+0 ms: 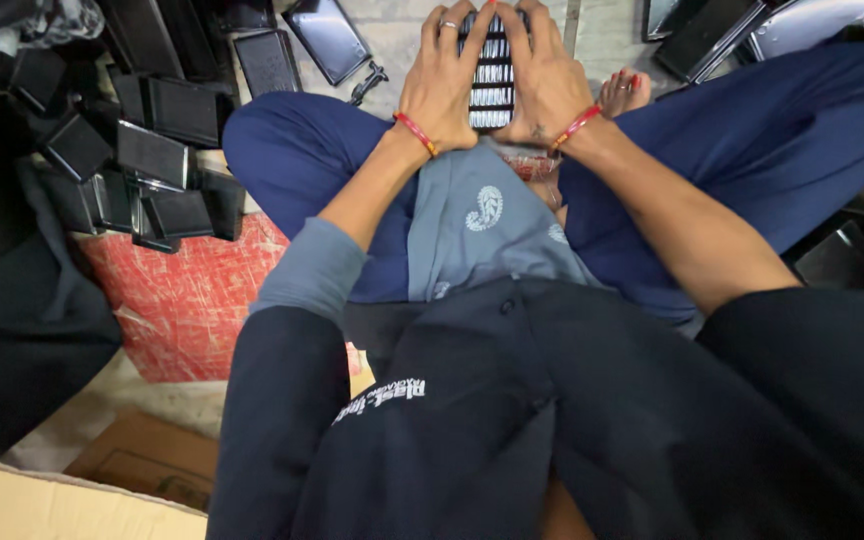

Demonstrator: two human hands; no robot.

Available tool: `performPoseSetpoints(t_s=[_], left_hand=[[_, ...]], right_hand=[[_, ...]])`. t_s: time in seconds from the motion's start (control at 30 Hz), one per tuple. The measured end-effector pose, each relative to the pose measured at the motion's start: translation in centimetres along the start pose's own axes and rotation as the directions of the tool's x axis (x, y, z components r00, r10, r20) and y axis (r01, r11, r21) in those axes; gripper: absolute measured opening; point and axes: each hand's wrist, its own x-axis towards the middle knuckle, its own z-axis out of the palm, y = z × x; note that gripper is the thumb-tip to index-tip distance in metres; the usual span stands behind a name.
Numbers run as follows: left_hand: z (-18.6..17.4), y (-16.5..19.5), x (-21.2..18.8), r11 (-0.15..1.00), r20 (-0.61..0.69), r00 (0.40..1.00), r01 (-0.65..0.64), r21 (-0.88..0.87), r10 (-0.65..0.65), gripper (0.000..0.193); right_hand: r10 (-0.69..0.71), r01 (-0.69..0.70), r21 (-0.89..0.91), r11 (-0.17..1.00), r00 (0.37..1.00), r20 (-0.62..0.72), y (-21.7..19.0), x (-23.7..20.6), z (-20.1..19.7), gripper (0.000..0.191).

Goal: The person sits on the floor and assembles small black compact disc cases by hand. They pick up the case halves, snap them together, and place the finished units into a nearby cardboard box.

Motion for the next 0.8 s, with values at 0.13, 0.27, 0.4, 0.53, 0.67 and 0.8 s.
performPoseSetpoints(t_s=[0.13,0.27,0.4,0.53,0.67,0.8], left_hand=[[0.0,0.0,0.5,0.999,0.064,0.997,0.043,0.003,-0.043,0.13],[-1.7,1.3,0.7,0.998,0.041,0.999,0.028,0.063,-0.03,0.139],[-7.2,5.2,-2.0,0.981,-0.121,0.989,0.1,0.163,-0.081,0.139],[-16.1,10.4,-7.8,0.968,-0.369,0.924,0.176,0.181,-0.099,0.135],[-22.0,18.1,-18.2,0.984,-0.602,0.798,0.138,0.111,-0.044,0.116],[-23.4,26.2,-26.0,0.973,-0.642,0.765,0.108,0.205,0.051,0.094]], right_hand=[[-0.063,0.061,-0.041,0.997,0.997,-0.044,-0.1,0.4,-0.4,0.138],[-0.075,0.076,-0.018,0.997,0.996,0.043,-1.3,1.2,-1.9,0.143],[-0.267,0.268,0.016,0.963,0.962,-0.062,-5.6,1.0,-4.2,0.143],[-0.529,0.551,0.078,0.831,0.826,-0.195,-12.1,0.3,-7.8,0.124],[-0.638,0.69,0.283,0.666,0.723,-0.263,-19.2,-5.1,-9.4,0.103],[-0.644,0.86,0.39,0.33,0.507,-0.573,-26.6,-10.0,-9.1,0.087]])
